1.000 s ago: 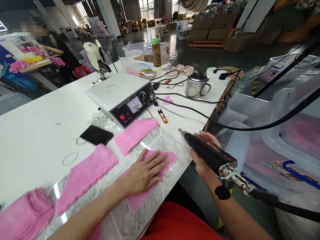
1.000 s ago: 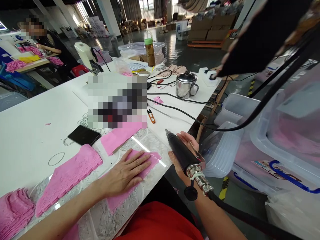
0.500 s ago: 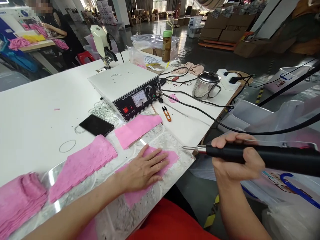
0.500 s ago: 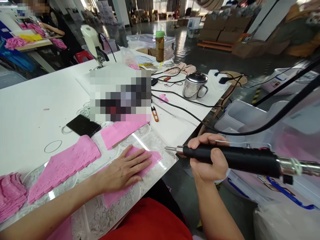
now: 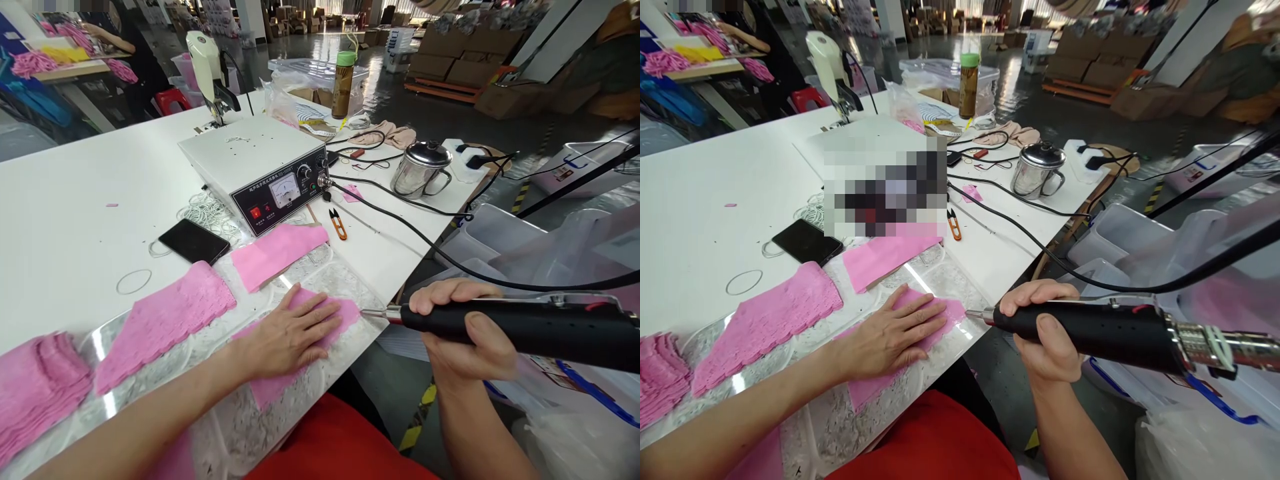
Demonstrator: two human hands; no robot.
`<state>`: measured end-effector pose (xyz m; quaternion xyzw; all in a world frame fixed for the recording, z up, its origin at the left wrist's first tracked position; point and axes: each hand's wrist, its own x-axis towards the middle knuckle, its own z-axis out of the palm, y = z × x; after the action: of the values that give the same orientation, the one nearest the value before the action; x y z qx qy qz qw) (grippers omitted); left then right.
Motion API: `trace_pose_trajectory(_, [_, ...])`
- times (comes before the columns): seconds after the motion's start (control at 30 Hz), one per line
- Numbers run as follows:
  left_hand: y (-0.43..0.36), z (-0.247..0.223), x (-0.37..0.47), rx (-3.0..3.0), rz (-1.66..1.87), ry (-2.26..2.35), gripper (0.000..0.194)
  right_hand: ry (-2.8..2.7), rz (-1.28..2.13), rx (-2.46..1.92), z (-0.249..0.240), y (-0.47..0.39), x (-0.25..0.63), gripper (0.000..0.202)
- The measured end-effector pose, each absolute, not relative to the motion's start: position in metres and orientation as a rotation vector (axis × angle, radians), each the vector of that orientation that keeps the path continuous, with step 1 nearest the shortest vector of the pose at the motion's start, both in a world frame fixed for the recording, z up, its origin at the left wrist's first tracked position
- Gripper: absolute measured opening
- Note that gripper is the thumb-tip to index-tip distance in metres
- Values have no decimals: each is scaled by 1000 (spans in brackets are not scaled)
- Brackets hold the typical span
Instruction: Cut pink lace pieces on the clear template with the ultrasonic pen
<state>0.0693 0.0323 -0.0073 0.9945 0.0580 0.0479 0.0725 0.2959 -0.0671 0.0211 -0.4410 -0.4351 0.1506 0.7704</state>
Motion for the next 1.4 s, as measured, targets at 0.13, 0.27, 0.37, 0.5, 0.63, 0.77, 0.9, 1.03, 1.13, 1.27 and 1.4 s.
trace_pose_trajectory(0.13, [32,-9,69,3011,165,167,55,-902,372,-895,21,-65,296,9])
trace_pose_trajectory(0.27, [32,-9,69,3036,187,157,56,-861,410,-842,19,-64,298,11])
trace_pose_trajectory(0.37, [32,-10,69,3047,184,159,56,-834,439,-791,18,-64,299,14])
trace_pose_trajectory(0.5, [32,-11,68,3074,188,160,57,-806,453,-767,19,-63,299,14])
trace_pose_trajectory(0.63, [32,-12,68,3072,181,163,57,-800,449,-761,19,-62,298,14])
trace_pose_trajectory(0.77, [32,-11,68,3072,155,170,56,-804,446,-761,18,-61,297,13])
trace_pose_trajectory(0.9, [32,-10,69,3075,172,160,56,-810,446,-768,18,-61,297,12])
trace_pose_trajectory(1.03, [32,-11,68,3060,195,156,56,-819,441,-778,18,-61,298,12])
trace_pose_trajectory(1.13, [32,-12,68,3057,201,152,56,-823,439,-774,18,-60,299,10])
trace_pose_trajectory(1.27, [32,-12,68,3049,206,156,56,-822,441,-763,16,-59,299,9])
trace_pose_trajectory(1.4, [33,-11,69,3006,187,158,57,-785,450,-760,18,-61,301,11])
